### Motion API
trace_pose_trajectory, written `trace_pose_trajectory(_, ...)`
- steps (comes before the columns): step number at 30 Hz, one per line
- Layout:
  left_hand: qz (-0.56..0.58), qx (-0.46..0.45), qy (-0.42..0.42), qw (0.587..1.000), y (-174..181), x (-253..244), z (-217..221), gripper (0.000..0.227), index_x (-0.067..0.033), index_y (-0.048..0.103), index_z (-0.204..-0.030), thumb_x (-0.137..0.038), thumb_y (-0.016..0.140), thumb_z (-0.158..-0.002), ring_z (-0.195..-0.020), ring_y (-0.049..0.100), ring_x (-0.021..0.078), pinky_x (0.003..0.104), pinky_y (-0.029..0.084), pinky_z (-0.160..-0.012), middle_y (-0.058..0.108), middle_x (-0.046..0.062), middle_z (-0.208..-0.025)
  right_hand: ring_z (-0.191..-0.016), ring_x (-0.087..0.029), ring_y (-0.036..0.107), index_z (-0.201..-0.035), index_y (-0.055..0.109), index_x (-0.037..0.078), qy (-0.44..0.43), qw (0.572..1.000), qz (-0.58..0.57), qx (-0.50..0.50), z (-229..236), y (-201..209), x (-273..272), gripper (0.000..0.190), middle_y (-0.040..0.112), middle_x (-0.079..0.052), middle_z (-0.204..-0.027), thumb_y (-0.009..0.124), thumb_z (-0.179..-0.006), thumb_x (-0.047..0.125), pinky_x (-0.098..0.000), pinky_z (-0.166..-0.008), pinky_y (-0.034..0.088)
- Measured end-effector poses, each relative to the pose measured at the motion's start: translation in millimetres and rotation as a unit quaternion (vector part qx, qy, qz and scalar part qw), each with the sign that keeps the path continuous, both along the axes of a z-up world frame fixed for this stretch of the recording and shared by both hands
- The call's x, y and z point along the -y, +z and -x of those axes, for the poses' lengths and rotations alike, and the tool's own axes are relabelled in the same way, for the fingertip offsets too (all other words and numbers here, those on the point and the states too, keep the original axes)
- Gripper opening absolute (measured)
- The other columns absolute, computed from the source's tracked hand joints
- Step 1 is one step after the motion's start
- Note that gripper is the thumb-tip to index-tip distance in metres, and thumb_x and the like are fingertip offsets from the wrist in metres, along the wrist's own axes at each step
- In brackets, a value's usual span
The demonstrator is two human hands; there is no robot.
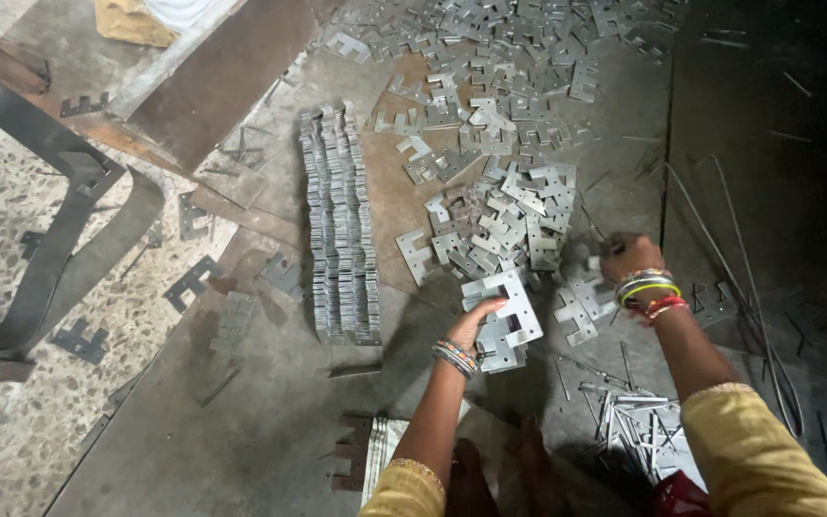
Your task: The person sits on the floor and repeatedly picks up small metal brackets from a scattered pile, aligns them, and stacks them into neat rows. The person handles the brackets by hand, organizing them into multiple columns on the floor.
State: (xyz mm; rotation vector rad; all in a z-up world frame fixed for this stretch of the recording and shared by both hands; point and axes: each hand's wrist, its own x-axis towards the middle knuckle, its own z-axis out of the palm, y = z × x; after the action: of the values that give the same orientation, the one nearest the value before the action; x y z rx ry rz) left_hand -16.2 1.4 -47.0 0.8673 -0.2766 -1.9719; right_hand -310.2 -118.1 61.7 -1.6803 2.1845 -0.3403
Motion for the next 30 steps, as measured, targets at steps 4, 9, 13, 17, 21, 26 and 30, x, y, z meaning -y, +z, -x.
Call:
trace_pose_trajectory(4, -0.001, 0.005, -0.004, 1.0, -4.1, 3.0, 3.2, 0.029, -0.0098, 0.076, -0.107, -0.028, 0.076, -0.085, -0.092, 0.07, 0.0158, 0.034, 0.059, -0.082, 0.075, 0.003, -0.103, -0.091, -0.031, 0.072, -0.118, 0.074, 0.005, 0.062, 0.933, -0.136, 0.328, -21.5, 42.5, -15.8, 0.047, 0.078, -0.014, -0.106, 0.085, -0.076, 0.024, -0.0461, -0.077, 0.059)
trace_pose_trajectory(9, 0.023, -0.033, -0.008, 0.999, -10.8, 2.5, 9.6, 0.027, -0.0128, 0.076, -0.108, -0.028, 0.076, -0.085, -0.094, 0.069, 0.0142, 0.034, 0.056, -0.086, 0.074, 0.0, -0.105, -0.091, -0.02, 0.062, -0.12, 0.07, 0.009, 0.104, 0.861, -0.24, 0.437, -52.9, 36.3, -41.2, 0.05, 0.07, -0.005, -0.106, 0.086, -0.074, 0.02, -0.0385, -0.069, 0.052)
trace_pose_trajectory(13, 0.07, 0.036, 0.016, 0.997, -2.6, 7.9, 9.4, 0.032, -0.0092, 0.077, -0.111, -0.03, 0.077, -0.086, -0.098, 0.069, 0.0131, 0.032, 0.055, -0.087, 0.075, 0.002, -0.11, -0.097, -0.023, 0.071, -0.116, 0.074, 0.004, 0.182, 0.897, -0.176, 0.362, -68.2, 39.3, -47.7, 0.05, 0.08, -0.009, -0.107, 0.087, -0.073, 0.025, -0.0355, -0.081, 0.056)
trace_pose_trajectory(17, 0.085, 0.121, 0.069, 0.987, 10.9, 5.6, 11.3, 0.042, -0.0073, 0.076, -0.111, -0.03, 0.083, -0.077, -0.097, 0.07, 0.0159, 0.034, 0.057, -0.084, 0.075, 0.004, -0.11, -0.099, -0.023, 0.07, -0.12, 0.072, 0.006, 0.103, 0.918, -0.204, 0.325, -70.0, 49.4, -53.5, 0.057, 0.077, -0.007, -0.111, 0.086, -0.068, 0.024, -0.0401, -0.078, 0.059)
trace_pose_trajectory(21, 0.023, 0.138, 0.118, 0.983, 19.5, 7.3, 10.8, 0.054, -0.0083, 0.073, -0.114, -0.033, 0.092, -0.07, -0.096, 0.07, 0.0165, 0.038, 0.058, -0.084, 0.075, 0.003, -0.11, -0.097, -0.026, 0.074, -0.117, 0.076, 0.001, 0.22, 0.943, -0.1, 0.229, -83.4, 56.0, -50.6, 0.054, 0.08, -0.014, -0.107, 0.089, -0.071, 0.028, -0.0386, -0.087, 0.058)
trace_pose_trajectory(26, 0.027, 0.028, 0.155, 0.987, 15.0, 9.2, 11.7, 0.045, -0.0109, 0.071, -0.118, -0.034, 0.085, -0.081, -0.094, 0.069, 0.0143, 0.035, 0.058, -0.08, 0.073, 0.0, -0.11, -0.087, -0.026, 0.074, -0.115, 0.071, 0.003, 0.171, 0.928, -0.127, 0.307, -98.3, 45.3, -61.1, 0.052, 0.079, -0.013, -0.105, 0.085, -0.069, 0.023, -0.0436, -0.075, 0.063)
trace_pose_trajectory(30, 0.08, -0.015, 0.153, 0.985, 21.9, 3.5, 3.8, 0.037, -0.003, 0.071, -0.12, -0.021, 0.082, -0.089, -0.095, 0.07, 0.0168, 0.035, 0.059, -0.082, 0.073, 0.005, -0.108, -0.091, -0.023, 0.079, -0.121, 0.073, 0.007, 0.097, 0.916, -0.068, 0.384, -79.6, 37.5, -56.3, 0.049, 0.079, -0.012, -0.112, 0.077, -0.074, 0.022, -0.0362, -0.076, 0.067)
